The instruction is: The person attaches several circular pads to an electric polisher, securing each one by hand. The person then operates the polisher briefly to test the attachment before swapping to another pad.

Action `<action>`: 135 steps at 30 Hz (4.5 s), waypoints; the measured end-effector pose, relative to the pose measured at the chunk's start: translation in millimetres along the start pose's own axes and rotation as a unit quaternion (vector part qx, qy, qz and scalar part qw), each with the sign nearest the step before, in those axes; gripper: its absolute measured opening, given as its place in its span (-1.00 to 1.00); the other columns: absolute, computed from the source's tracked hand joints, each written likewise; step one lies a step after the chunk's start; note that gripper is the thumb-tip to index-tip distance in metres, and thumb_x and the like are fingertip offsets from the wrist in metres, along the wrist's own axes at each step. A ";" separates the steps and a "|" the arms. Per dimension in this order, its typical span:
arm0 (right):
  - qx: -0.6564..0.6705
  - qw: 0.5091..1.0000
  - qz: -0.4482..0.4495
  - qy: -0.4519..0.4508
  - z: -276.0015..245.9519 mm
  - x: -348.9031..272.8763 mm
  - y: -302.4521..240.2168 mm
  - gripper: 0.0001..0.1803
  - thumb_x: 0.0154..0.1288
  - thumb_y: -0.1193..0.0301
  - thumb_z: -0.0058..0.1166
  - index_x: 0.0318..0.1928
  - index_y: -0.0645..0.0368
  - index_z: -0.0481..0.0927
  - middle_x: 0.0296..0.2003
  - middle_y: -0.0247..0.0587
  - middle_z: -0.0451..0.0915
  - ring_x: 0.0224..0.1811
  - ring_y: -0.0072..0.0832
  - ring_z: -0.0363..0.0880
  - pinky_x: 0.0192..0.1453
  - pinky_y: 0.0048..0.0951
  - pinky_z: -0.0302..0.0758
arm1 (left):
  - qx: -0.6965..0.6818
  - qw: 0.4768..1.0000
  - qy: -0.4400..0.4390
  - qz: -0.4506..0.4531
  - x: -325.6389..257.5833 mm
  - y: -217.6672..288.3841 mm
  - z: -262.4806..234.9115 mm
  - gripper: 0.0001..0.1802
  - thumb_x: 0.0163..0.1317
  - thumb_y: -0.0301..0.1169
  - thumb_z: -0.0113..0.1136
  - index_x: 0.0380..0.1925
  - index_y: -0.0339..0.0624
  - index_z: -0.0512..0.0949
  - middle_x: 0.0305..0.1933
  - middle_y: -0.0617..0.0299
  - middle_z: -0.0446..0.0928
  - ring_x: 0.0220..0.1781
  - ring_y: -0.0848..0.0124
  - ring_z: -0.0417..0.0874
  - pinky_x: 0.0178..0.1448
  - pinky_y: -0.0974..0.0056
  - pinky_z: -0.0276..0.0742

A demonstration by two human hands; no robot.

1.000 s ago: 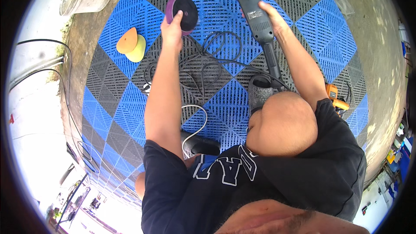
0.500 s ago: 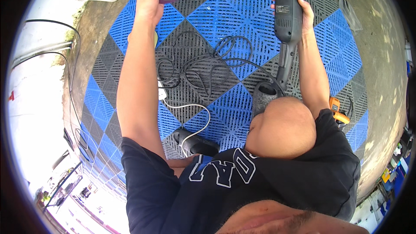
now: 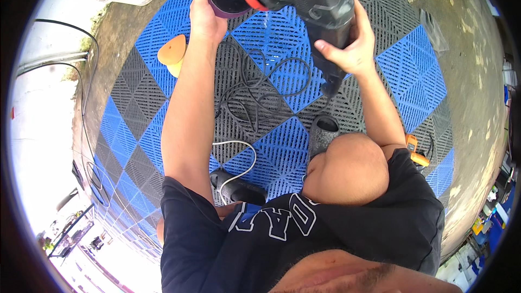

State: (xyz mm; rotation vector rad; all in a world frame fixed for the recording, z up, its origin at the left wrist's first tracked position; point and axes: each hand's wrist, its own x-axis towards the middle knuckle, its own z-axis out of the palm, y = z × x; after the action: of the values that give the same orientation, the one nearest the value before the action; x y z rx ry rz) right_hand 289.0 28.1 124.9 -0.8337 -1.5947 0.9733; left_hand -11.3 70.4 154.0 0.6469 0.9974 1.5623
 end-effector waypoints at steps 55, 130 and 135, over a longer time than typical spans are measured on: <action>-0.073 0.996 -0.059 0.004 40.6 -2.2 -16.0 0.12 -0.06 0.45 0.57 0.48 0.45 0.18 0.21 0.04 0.57 0.24 -0.30 0.57 0.38 -0.27 0.46 | 0.103 0.986 0.065 -0.114 -55.2 -56.3 -67.8 -0.26 0.63 0.12 -0.26 0.46 -0.27 0.33 0.54 -0.09 0.31 0.54 0.03 0.34 0.55 -0.11 0.24; -0.147 0.881 0.339 -0.294 14.0 -85.1 90.9 -0.27 0.49 -0.25 -0.09 0.17 0.17 0.65 -0.38 -0.03 0.68 -0.34 -0.22 0.72 -0.14 -0.14 0.61 | -0.108 0.942 0.258 -0.185 -52.6 -104.1 -42.9 -0.31 0.31 0.15 0.32 0.22 -0.08 0.47 0.15 0.06 0.60 0.16 0.04 0.65 0.33 -0.29 0.51; -0.235 0.882 0.302 -0.275 23.2 -91.1 83.2 -0.19 0.33 -0.32 0.03 0.15 0.18 0.66 -0.30 0.05 0.74 -0.17 -0.03 0.75 -0.03 -0.05 0.61 | -0.080 0.938 0.273 -0.196 -53.5 -97.1 -34.1 -0.30 0.31 0.15 0.32 0.24 -0.08 0.45 0.18 0.04 0.58 0.17 0.01 0.65 0.34 -0.33 0.49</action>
State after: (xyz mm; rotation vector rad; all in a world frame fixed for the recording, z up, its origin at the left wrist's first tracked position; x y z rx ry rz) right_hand 289.3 -21.2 9.4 -1.5582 -2.1656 1.3671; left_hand 21.7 12.5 59.1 -0.1195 1.2949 1.4627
